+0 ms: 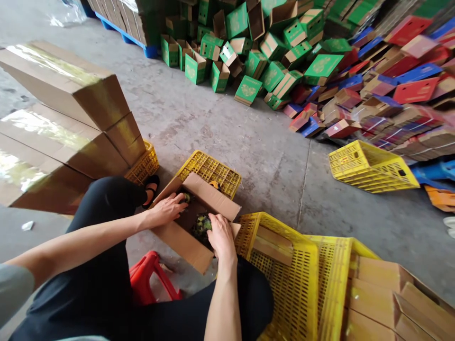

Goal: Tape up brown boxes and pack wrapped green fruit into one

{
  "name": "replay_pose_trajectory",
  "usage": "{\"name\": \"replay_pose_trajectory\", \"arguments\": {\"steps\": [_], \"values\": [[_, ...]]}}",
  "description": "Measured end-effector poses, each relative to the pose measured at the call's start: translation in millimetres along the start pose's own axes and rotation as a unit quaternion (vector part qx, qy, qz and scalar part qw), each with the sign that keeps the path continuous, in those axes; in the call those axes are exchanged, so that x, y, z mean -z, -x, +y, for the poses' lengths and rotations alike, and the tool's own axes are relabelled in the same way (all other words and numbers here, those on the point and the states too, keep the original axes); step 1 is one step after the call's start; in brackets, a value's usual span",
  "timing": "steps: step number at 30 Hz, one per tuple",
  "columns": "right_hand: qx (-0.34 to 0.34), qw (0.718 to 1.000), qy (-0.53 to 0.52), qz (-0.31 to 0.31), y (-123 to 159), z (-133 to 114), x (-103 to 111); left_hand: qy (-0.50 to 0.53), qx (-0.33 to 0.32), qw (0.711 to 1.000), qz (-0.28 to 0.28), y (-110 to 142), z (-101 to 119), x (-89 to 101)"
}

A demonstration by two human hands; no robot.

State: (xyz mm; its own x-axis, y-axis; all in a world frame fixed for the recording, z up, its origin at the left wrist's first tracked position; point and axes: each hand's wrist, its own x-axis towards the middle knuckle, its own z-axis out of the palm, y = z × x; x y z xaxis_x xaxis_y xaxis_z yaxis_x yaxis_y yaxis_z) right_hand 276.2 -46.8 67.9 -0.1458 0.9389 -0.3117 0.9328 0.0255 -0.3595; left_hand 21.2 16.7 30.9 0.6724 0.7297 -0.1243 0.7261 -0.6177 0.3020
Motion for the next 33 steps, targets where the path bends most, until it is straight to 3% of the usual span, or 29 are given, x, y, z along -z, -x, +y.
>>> {"name": "replay_pose_trajectory", "arguments": {"steps": [4, 8, 13, 16, 18, 20, 22, 24, 31, 33], "values": [[0.001, 0.997, -0.058, 0.047, 0.1, 2.8, 2.7, 0.015, 0.018, 0.999, 0.025, -6.3, -0.5, -15.6], [-0.039, 0.969, -0.207, 0.127, -3.7, 6.9, 12.5, 0.036, 0.013, 0.999, -0.008, -13.4, -1.5, -20.9], [-0.071, 0.882, -0.452, 0.110, -5.0, -1.8, 17.5, 0.091, -0.001, 0.996, -0.007, -14.9, -0.1, -15.8], [-0.086, 0.829, -0.538, 0.128, -5.6, -11.3, 14.5, 0.207, -0.015, 0.978, 0.011, -19.1, 0.7, -7.4], [-0.116, 0.800, -0.572, 0.140, -6.5, -17.8, 12.7, 0.332, -0.026, 0.943, 0.005, -23.3, 2.6, -0.8], [-0.144, 0.776, -0.597, 0.142, -7.5, -24.2, 11.8, 0.481, -0.037, 0.876, -0.014, -26.9, 6.6, 3.9], [-0.148, 0.771, -0.607, 0.128, -8.9, -30.0, 11.8, 0.606, -0.046, 0.794, -0.029, -29.3, 11.8, 5.5], [-0.127, 0.781, -0.602, 0.104, -11.0, -34.6, 12.0, 0.672, -0.043, 0.739, -0.026, -30.7, 15.7, 5.0], [-0.085, 0.803, -0.575, 0.133, -18.2, -34.9, 11.0, 0.736, -0.008, 0.677, -0.008, -31.4, 12.2, 12.6], [-0.088, 0.797, -0.584, 0.131, -19.1, -32.1, 8.8, 0.734, -0.010, 0.679, -0.001, -30.4, 10.6, 17.2]]}}
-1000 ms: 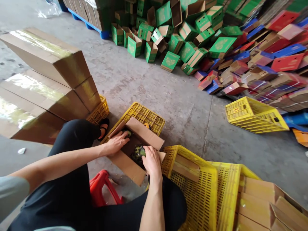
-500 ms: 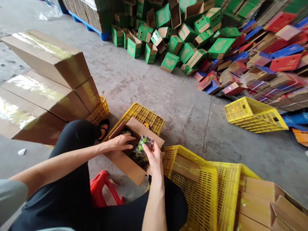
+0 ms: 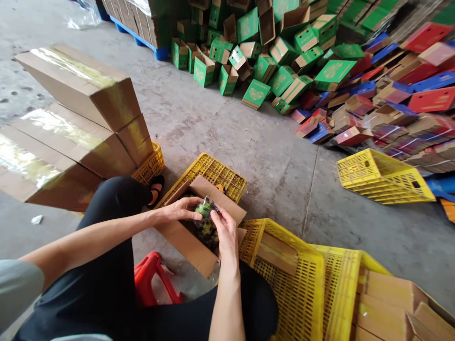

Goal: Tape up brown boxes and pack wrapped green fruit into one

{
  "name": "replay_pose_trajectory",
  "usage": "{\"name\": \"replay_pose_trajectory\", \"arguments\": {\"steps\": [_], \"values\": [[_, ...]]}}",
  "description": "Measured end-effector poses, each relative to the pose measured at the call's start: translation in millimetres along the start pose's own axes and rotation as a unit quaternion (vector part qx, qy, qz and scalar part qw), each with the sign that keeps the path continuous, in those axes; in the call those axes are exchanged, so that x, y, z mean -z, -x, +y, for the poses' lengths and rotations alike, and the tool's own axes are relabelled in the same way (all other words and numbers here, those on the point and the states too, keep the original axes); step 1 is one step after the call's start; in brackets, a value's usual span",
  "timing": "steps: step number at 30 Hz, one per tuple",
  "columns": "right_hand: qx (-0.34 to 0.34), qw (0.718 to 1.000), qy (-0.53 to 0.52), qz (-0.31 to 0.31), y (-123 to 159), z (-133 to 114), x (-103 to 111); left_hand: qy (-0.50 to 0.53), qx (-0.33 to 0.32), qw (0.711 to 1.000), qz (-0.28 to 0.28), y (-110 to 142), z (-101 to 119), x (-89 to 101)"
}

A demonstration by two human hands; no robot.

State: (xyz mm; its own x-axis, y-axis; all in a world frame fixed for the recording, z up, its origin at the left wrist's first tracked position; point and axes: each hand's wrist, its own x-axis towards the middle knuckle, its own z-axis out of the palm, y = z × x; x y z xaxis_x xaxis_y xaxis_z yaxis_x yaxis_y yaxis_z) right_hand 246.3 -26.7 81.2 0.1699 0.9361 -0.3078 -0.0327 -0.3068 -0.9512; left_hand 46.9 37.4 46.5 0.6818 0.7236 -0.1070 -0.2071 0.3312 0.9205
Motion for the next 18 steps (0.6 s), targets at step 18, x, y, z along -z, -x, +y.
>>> {"name": "replay_pose_trajectory", "arguments": {"steps": [18], "values": [[0.012, 0.994, -0.024, 0.102, -13.8, 12.1, 13.2, 0.100, 0.087, 0.987, 0.094, 1.8, 2.5, 5.8]]}}
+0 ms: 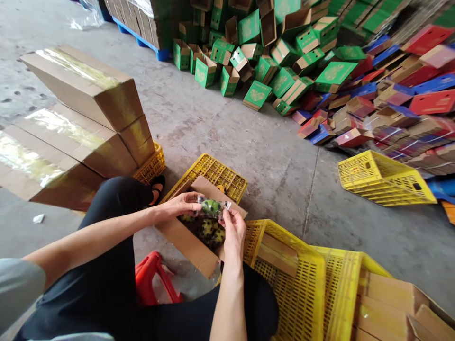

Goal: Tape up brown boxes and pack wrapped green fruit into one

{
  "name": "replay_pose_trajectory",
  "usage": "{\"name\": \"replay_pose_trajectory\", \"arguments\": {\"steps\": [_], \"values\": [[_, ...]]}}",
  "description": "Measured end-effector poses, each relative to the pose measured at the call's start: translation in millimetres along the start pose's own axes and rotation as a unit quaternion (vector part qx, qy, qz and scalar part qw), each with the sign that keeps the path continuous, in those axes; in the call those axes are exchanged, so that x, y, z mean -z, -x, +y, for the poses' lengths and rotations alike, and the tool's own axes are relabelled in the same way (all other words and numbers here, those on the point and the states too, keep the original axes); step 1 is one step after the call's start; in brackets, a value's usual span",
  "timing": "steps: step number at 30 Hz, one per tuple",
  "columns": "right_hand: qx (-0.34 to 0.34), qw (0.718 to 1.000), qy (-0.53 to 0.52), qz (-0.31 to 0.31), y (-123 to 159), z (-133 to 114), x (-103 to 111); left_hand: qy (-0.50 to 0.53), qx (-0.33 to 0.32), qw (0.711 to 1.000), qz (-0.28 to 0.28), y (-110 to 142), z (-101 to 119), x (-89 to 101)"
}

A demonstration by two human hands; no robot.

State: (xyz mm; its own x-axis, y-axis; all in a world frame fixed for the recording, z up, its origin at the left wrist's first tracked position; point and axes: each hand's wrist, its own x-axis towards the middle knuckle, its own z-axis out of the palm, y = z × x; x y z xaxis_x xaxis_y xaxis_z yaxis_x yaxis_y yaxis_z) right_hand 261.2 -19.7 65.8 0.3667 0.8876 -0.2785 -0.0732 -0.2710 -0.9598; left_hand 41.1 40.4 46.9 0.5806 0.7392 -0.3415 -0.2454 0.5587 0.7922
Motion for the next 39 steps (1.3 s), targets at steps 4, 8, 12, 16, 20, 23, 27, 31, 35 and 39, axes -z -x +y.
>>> {"name": "replay_pose_trajectory", "arguments": {"steps": [4, 8, 12, 16, 20, 23, 27, 31, 35, 39], "values": [[0.033, 0.999, 0.023, 0.010, -3.5, 7.0, 2.2, 0.051, 0.016, 0.998, 0.023, -3.6, -2.5, 2.7], [0.034, 0.999, 0.031, 0.024, -4.8, 12.5, 1.0, 0.048, 0.003, 0.998, 0.040, -7.1, -5.7, 5.4], [0.035, 0.998, 0.034, 0.047, -5.4, 14.1, 0.0, 0.035, 0.000, 0.998, 0.046, -9.2, -6.5, 7.0], [0.028, 0.998, 0.023, 0.051, -5.1, 12.7, -1.6, 0.030, -0.002, 0.999, 0.039, -9.8, -5.4, 7.4], [0.030, 0.998, -0.003, 0.051, -3.4, 10.9, -4.3, 0.022, -0.027, 0.999, 0.042, -9.3, -1.2, 5.6], [0.006, 0.998, -0.048, 0.048, -1.4, 8.4, -5.5, 0.004, -0.046, 0.998, 0.042, -8.4, 2.1, 3.9], [0.002, 0.997, -0.064, 0.033, 2.2, 1.5, -4.6, -0.021, -0.071, 0.996, 0.050, -7.6, 2.3, 4.7], [0.032, 0.999, -0.033, 0.005, 5.2, -3.1, -0.5, -0.045, -0.090, 0.994, 0.046, -7.1, -0.7, 9.3], [0.018, 1.000, 0.018, 0.010, 5.7, -2.8, 4.1, -0.081, -0.103, 0.990, 0.044, -6.7, -1.7, 14.0], [0.010, 1.000, 0.001, 0.004, 8.0, -7.0, 0.9, -0.114, -0.127, 0.984, 0.059, -5.2, -1.0, 13.8]]}}
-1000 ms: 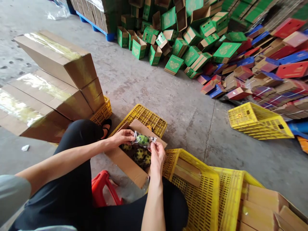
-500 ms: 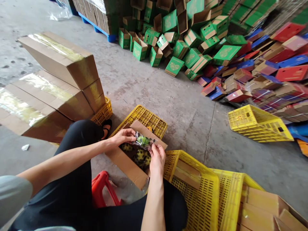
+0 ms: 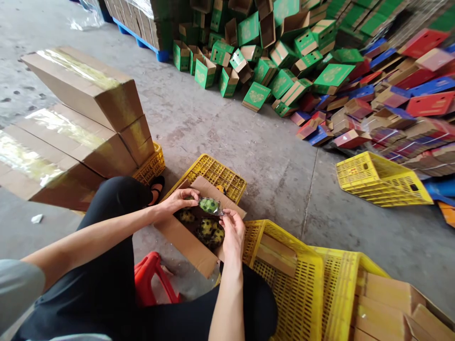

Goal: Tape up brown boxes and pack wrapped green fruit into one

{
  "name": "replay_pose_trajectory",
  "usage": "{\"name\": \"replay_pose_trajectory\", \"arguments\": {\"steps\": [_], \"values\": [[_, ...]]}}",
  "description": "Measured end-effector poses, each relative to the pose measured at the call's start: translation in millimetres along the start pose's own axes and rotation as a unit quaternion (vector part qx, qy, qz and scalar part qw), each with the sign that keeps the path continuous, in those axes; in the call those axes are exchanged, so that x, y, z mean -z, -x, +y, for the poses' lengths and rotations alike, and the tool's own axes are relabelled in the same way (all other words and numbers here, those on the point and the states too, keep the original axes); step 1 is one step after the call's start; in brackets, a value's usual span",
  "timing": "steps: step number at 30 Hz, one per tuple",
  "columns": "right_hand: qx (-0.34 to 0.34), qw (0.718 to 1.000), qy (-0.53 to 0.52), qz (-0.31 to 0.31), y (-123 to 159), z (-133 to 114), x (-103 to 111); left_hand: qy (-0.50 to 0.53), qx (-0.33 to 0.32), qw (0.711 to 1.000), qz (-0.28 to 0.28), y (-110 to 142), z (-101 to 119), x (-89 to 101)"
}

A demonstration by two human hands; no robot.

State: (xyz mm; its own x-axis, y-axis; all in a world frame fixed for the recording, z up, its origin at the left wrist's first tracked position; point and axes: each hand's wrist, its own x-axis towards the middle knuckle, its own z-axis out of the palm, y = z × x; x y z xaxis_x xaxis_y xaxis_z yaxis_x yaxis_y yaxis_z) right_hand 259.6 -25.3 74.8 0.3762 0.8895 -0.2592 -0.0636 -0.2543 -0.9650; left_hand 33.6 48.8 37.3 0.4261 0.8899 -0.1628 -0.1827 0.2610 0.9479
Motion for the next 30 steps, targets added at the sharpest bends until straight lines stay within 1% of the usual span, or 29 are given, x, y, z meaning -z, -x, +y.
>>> {"name": "replay_pose_trajectory", "arguments": {"steps": [2, 4, 7, 9, 12, 16, 19, 23, 26, 30], "values": [[0.001, 0.999, -0.037, -0.013, 2.1, -4.2, -3.8, 0.051, 0.029, 0.998, -0.004, 1.3, 0.2, -2.1], [0.006, 0.998, -0.058, -0.014, 4.0, -8.0, -6.6, 0.118, 0.078, 0.990, -0.020, 1.8, -0.2, -4.4], [0.022, 0.998, -0.062, -0.012, 5.5, -11.1, -7.1, 0.184, 0.137, 0.973, -0.030, 0.2, -1.0, -6.5], [0.030, 0.998, -0.054, -0.021, 5.8, -11.4, -6.1, 0.207, 0.153, 0.966, -0.020, -1.4, -1.4, -6.4], [0.013, 0.998, -0.045, -0.039, 5.8, -10.7, -5.9, 0.209, 0.129, 0.969, -0.007, -1.3, -2.7, -5.3], [-0.022, 0.996, -0.077, -0.032, 6.0, -11.4, -8.4, 0.140, 0.096, 0.985, -0.010, 1.8, -5.9, -2.7], [-0.019, 0.995, -0.091, -0.036, 6.2, -12.1, -9.6, 0.117, 0.075, 0.990, -0.027, 1.4, -8.3, -0.6], [-0.023, 0.996, -0.074, -0.046, 5.3, -9.4, -7.6, 0.109, 0.038, 0.992, -0.053, -1.8, -9.5, -1.0], [-0.022, 0.997, -0.056, -0.056, 4.3, -6.3, -4.8, 0.108, 0.046, 0.990, -0.076, -2.0, -6.9, -3.8], [0.004, 0.997, -0.045, -0.062, 3.8, -2.9, -3.3, 0.100, 0.079, 0.987, -0.101, 2.0, -0.9, -7.4]]}}
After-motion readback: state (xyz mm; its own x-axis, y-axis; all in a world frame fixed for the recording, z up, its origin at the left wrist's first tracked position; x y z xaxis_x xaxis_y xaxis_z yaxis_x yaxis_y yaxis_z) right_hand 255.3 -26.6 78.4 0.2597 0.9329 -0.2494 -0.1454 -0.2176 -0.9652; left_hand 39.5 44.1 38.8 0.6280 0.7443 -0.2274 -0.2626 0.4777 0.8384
